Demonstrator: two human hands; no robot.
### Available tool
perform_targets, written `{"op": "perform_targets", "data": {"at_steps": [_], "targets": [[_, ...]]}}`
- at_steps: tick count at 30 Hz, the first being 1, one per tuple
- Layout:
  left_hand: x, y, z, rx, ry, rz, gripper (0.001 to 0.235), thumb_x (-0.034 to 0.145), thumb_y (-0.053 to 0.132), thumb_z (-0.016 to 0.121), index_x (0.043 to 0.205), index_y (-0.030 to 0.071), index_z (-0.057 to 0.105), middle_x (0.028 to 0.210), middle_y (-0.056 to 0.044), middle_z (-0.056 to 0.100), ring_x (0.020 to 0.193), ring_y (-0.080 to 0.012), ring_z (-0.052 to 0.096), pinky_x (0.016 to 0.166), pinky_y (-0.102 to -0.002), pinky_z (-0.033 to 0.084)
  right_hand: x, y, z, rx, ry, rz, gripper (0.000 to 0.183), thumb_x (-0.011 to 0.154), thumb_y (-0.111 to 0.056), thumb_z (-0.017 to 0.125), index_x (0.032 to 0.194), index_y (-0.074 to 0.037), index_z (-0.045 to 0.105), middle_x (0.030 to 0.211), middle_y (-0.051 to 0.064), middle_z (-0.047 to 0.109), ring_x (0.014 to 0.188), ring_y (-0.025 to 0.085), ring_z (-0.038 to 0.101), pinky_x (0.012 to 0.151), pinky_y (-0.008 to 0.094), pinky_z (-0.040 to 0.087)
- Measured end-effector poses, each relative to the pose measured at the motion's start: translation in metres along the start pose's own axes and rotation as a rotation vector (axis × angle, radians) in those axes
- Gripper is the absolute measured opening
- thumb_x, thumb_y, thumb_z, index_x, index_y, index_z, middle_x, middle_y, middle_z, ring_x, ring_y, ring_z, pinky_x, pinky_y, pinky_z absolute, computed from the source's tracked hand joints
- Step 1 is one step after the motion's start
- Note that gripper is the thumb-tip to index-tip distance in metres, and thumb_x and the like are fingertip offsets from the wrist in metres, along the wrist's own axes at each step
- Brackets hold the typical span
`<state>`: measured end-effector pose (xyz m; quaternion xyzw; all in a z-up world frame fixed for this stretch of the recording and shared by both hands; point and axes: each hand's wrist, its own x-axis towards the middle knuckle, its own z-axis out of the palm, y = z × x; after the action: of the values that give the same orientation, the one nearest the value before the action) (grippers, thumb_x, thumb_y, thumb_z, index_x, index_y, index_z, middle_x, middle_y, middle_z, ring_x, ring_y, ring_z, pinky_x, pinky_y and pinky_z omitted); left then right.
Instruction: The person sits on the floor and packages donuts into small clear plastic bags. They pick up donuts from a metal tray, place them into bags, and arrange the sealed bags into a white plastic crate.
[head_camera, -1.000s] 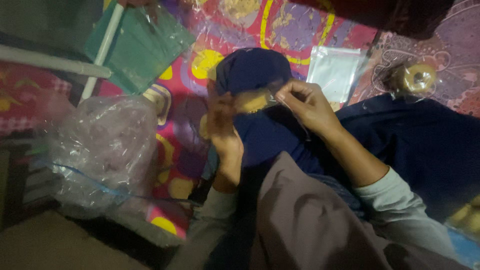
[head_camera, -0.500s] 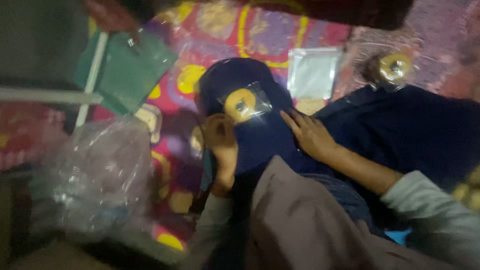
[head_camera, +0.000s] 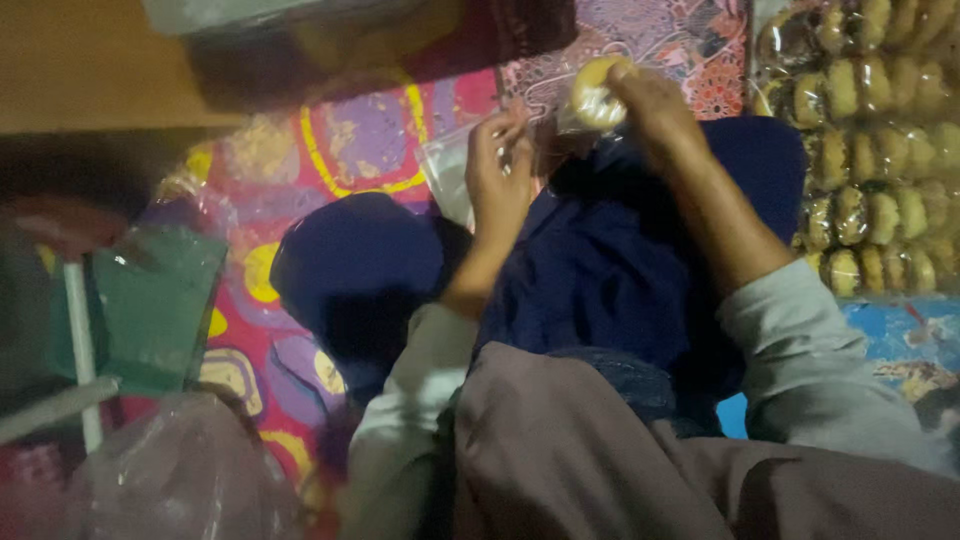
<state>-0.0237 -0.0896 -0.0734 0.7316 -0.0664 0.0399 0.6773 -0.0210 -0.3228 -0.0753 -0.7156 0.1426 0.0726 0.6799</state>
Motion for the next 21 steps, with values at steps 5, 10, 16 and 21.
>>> {"op": "perform_targets", "data": {"at_steps": [5, 10, 16, 21], "targets": [[0.064, -0.068, 0.059, 0.436, -0.114, -0.026, 0.026, 0.101, 0.031, 0.066, 0.110, 0.007, 0.068, 0.105, -0.017, 0.074, 0.099, -0.0360, 0.071, 0.095, -0.045, 0.052, 0.054, 0.088, -0.026, 0.002, 0.204, 0.112, 0.043, 0.107, -0.038, 0.055, 0.121, 0.000, 0.068, 0.111, 0.011, 0.073, 0.098, 0.017, 0.067, 0.085, 0.028, 0.053], [0.072, -0.079, 0.077, 0.715, -0.340, -0.347, 0.035, 0.099, 0.047, 0.060, 0.105, 0.016, 0.074, 0.093, -0.015, 0.076, 0.091, -0.0370, 0.071, 0.078, -0.047, 0.052, 0.053, 0.115, 0.003, 0.000, 0.222, 0.084, 0.043, 0.110, -0.029, 0.059, 0.138, 0.005, 0.058, 0.113, 0.019, 0.068, 0.101, 0.022, 0.060, 0.087, 0.036, 0.051], [0.061, -0.050, 0.076, 0.332, -0.038, -0.182, 0.034, 0.104, 0.039, 0.062, 0.104, 0.005, 0.068, 0.085, -0.014, 0.073, 0.078, -0.0274, 0.070, 0.072, -0.038, 0.053, 0.068, 0.058, -0.014, 0.071, 0.152, -0.076, 0.067, 0.101, -0.027, 0.074, 0.151, -0.004, 0.036, 0.140, 0.017, 0.054, 0.123, 0.026, 0.063, 0.101, 0.038, 0.057], [0.067, -0.040, 0.078, 0.171, -0.045, -0.203, 0.033, 0.104, 0.037, 0.055, 0.112, 0.007, 0.068, 0.091, -0.010, 0.073, 0.082, -0.0235, 0.067, 0.077, -0.036, 0.052, 0.084, 0.011, -0.023, 0.457, -0.054, 0.273, 0.051, 0.103, -0.033, 0.067, 0.145, -0.008, 0.053, 0.125, 0.011, 0.064, 0.112, 0.025, 0.064, 0.093, 0.044, 0.056]]}}
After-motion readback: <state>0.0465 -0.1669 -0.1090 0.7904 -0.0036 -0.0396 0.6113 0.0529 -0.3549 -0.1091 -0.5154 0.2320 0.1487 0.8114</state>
